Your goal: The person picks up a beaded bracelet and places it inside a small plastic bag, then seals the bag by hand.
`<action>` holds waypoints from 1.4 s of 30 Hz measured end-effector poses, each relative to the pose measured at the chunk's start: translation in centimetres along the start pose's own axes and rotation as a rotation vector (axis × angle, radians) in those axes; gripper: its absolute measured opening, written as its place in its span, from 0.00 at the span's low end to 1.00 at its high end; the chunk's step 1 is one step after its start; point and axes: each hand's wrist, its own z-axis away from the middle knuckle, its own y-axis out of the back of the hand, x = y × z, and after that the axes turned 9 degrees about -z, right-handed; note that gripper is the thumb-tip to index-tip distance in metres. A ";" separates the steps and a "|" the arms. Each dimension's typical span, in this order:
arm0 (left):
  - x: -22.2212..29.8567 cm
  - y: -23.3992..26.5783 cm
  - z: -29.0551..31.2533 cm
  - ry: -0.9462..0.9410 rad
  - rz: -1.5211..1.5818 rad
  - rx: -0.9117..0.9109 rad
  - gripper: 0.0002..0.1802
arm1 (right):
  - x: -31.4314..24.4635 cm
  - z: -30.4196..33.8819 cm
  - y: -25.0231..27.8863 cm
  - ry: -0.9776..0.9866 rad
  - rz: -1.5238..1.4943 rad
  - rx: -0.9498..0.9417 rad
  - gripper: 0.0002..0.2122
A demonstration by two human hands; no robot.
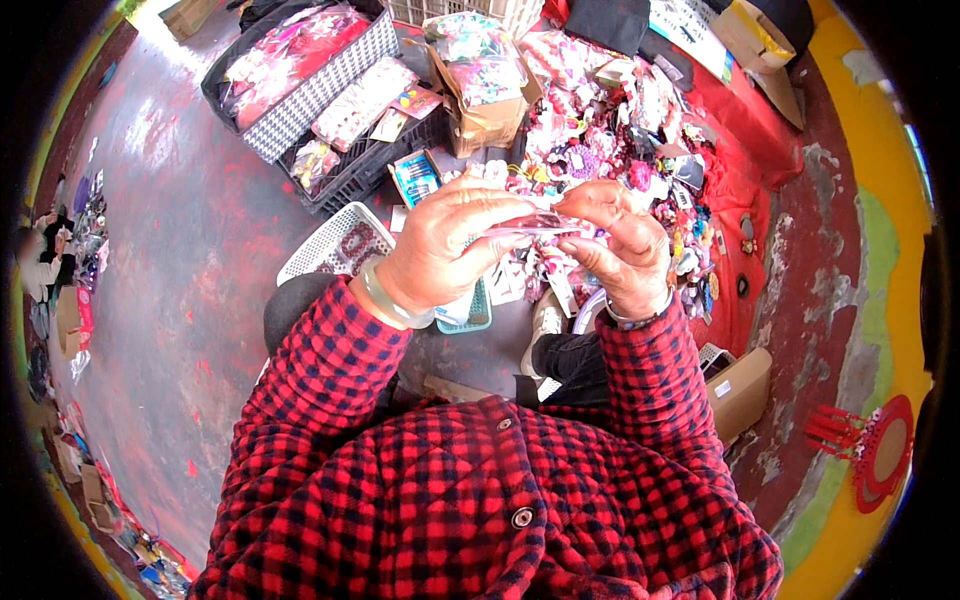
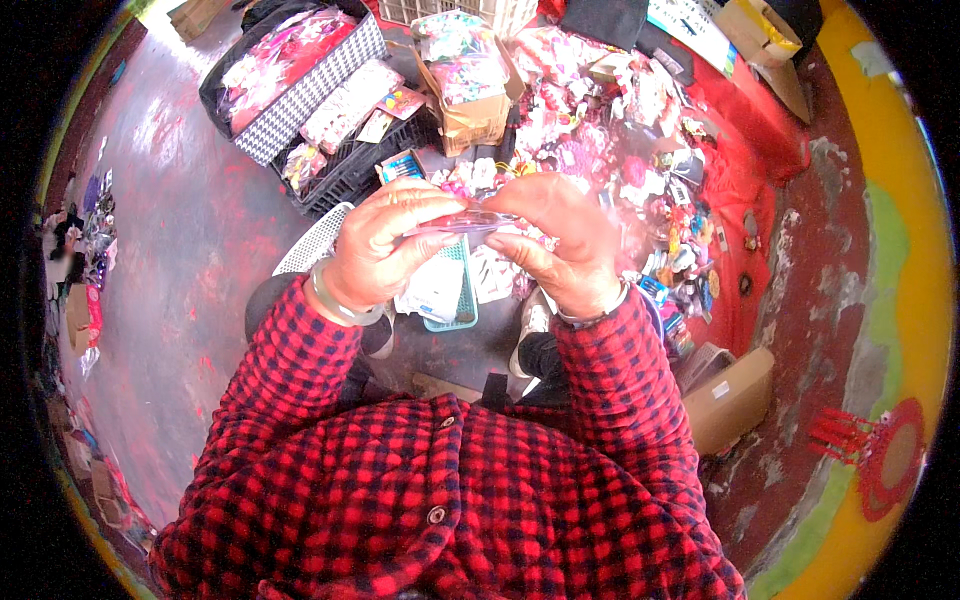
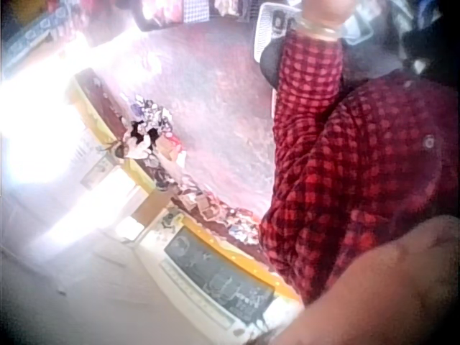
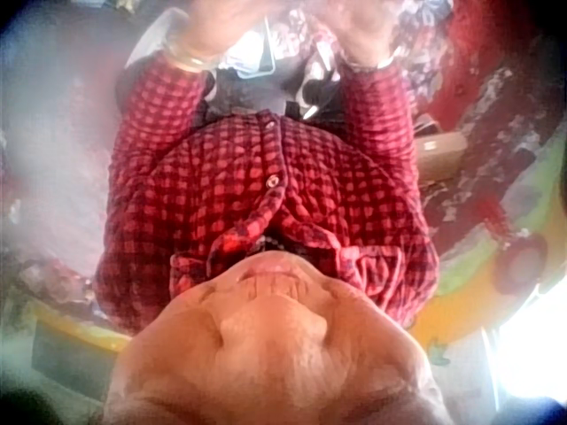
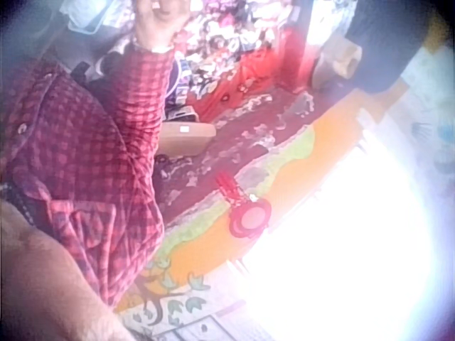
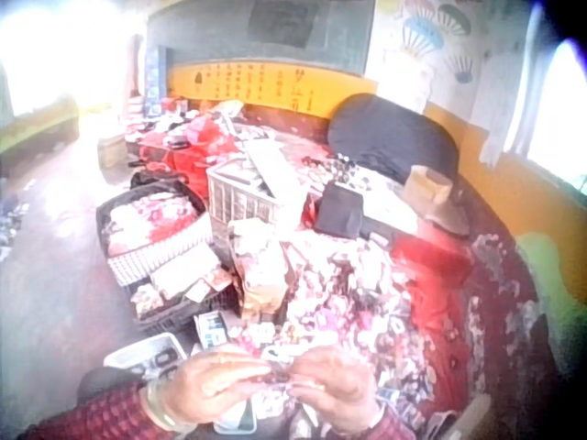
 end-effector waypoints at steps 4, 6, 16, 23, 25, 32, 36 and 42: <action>-0.3 -0.4 0.1 -0.006 0.012 -0.045 0.14 | 0.1 0.1 0.2 -0.034 -0.045 -0.054 0.07; -0.4 -0.6 0.3 -0.018 0.010 -0.059 0.14 | 0.3 0.2 0.2 -0.039 -0.061 -0.098 0.06; -1.0 -0.8 0.5 -0.019 0.018 -0.151 0.11 | 1.1 0.6 -0.3 -0.071 0.030 -0.114 0.04; -1.1 -1.0 0.7 -0.016 -0.008 -0.231 0.10 | 0.6 0.3 -0.3 0.052 0.241 -0.193 0.04; -1.0 -1.0 0.6 -0.014 -0.008 -0.258 0.09 | 0.4 0.2 -0.2 0.068 0.245 -0.231 0.04; -1.0 -1.3 0.6 -0.084 -0.062 -0.319 0.09 | -0.5 0.1 -0.5 0.100 0.370 -0.298 0.03; -1.0 -1.4 0.5 -0.061 -0.028 -0.320 0.09 | -0.8 0.3 -0.4 0.050 0.442 -0.316 0.05; -1.1 -1.6 0.4 -0.070 0.004 -0.323 0.09 | -0.6 0.4 -0.4 0.010 0.433 -0.341 0.05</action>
